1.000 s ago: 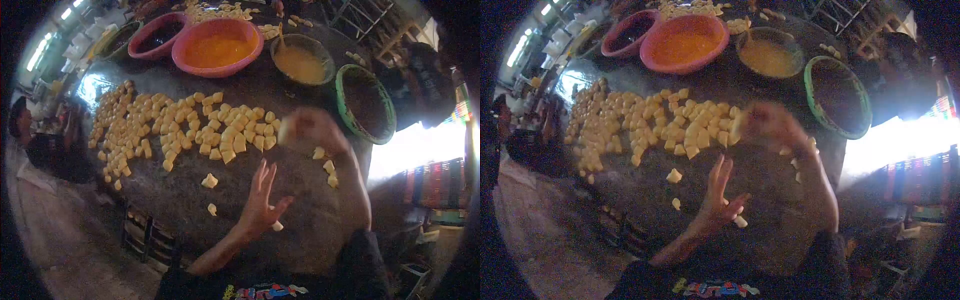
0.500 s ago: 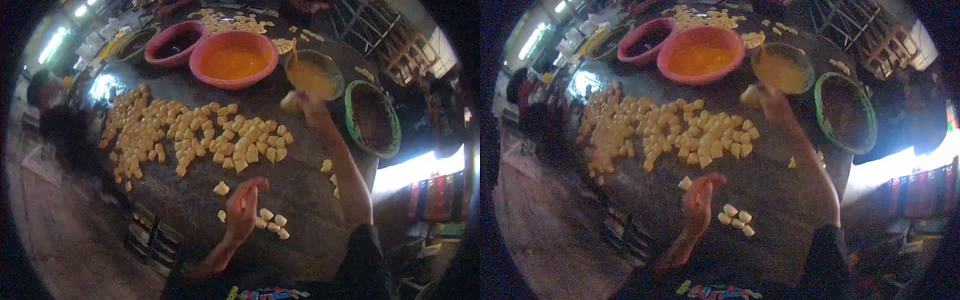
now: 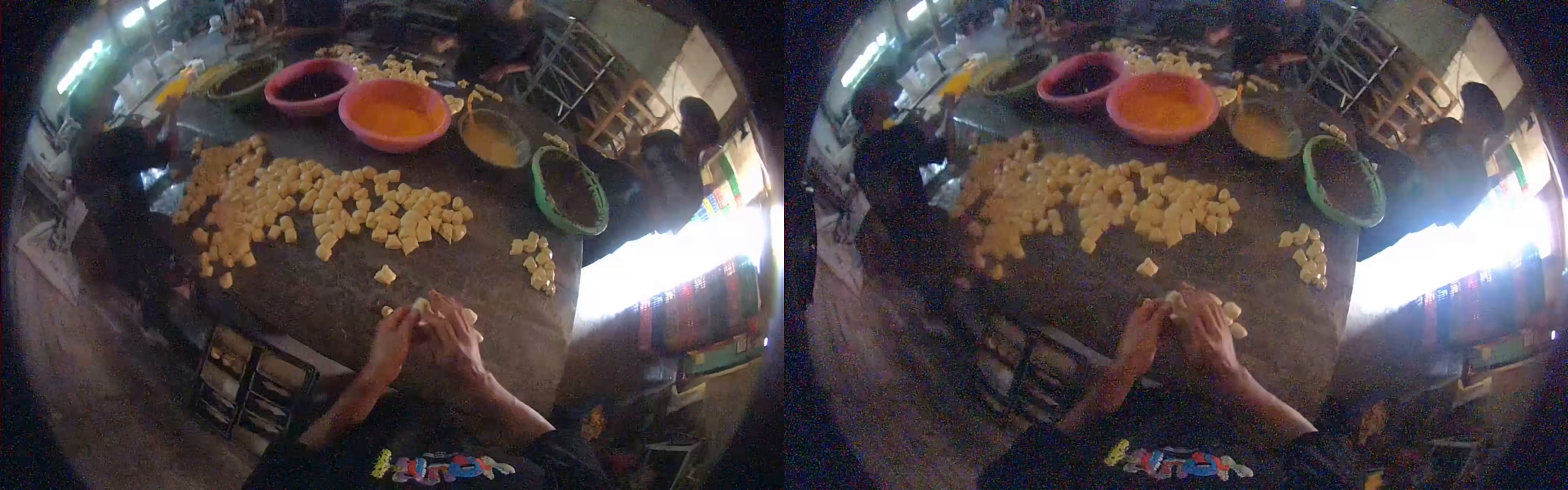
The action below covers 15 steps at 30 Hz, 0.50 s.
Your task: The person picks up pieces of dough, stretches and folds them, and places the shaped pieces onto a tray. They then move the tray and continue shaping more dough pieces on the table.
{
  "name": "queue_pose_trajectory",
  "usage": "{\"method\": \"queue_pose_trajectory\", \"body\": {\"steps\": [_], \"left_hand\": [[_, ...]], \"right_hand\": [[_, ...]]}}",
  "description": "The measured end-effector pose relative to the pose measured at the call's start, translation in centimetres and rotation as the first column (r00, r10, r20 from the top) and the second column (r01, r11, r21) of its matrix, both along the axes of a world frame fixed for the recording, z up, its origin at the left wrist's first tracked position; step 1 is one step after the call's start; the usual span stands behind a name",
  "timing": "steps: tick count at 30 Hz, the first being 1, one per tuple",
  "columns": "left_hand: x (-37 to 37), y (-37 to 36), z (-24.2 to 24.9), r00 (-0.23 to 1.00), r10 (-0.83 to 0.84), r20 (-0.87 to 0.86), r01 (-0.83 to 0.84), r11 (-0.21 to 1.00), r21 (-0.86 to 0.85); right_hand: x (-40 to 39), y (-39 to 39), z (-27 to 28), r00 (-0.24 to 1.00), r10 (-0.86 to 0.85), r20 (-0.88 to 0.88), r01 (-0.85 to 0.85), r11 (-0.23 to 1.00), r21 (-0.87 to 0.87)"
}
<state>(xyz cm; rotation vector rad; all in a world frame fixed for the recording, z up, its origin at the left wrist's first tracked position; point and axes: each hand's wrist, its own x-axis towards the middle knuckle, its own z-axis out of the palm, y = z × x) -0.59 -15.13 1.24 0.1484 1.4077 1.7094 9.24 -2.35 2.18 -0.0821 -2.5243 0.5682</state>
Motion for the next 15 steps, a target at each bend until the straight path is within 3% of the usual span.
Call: {"method": "queue_pose_trajectory", "body": {"steps": [2, 3, 5, 6, 8, 9, 10, 12, 14, 15], "left_hand": [[1.1, -1.6, 2.9, 0.937, -0.022, -0.348, 0.005, 0.999, -0.050], [1.8, -2.5, 4.1, 0.841, -0.034, -0.540, 0.001, 0.998, -0.062], [2.2, -4.0, 5.7, 0.870, -0.065, -0.488, 0.060, 0.998, -0.025], [2.3, -4.7, 6.2, 0.883, -0.086, -0.462, 0.093, 0.996, -0.008], [2.6, -6.0, 5.5, 0.569, -0.042, -0.821, 0.018, 0.999, -0.039], [2.8, -6.7, 5.0, 0.362, -0.026, -0.932, -0.025, 0.999, -0.038], [3.0, -7.4, 4.7, 0.312, 0.032, -0.949, -0.058, 0.998, 0.014], [3.3, -7.9, 4.2, 0.214, 0.155, -0.964, -0.120, 0.984, 0.132], [4.0, -7.9, 3.9, 0.770, 0.254, -0.585, -0.141, 0.962, 0.232], [4.4, -8.0, 3.5, 0.929, 0.251, -0.271, -0.180, 0.948, 0.263]], "right_hand": [[0.3, 0.7, 1.1, 0.979, 0.097, -0.180, -0.112, 0.991, -0.072], [0.5, -0.1, 2.0, 0.995, 0.000, -0.101, -0.026, 0.967, -0.252], [0.6, -2.6, 5.6, 0.983, -0.148, 0.105, 0.181, 0.799, -0.573], [0.3, -2.5, 5.2, 0.974, -0.121, 0.190, 0.221, 0.681, -0.698], [1.4, -3.9, 8.6, 0.934, -0.032, 0.357, 0.223, 0.831, -0.510], [2.0, -4.6, 8.5, 0.923, -0.001, 0.385, 0.229, 0.805, -0.548], [2.5, -5.2, 8.4, 0.911, 0.029, 0.412, 0.239, 0.777, -0.583], [3.0, -5.8, 4.9, 0.944, 0.059, 0.326, 0.261, 0.471, -0.843], [4.1, -7.7, 4.6, 0.993, -0.010, 0.120, 0.086, 0.752, -0.654], [4.5, -8.5, 4.6, 1.000, -0.013, 0.017, 0.020, 0.859, -0.512]]}}
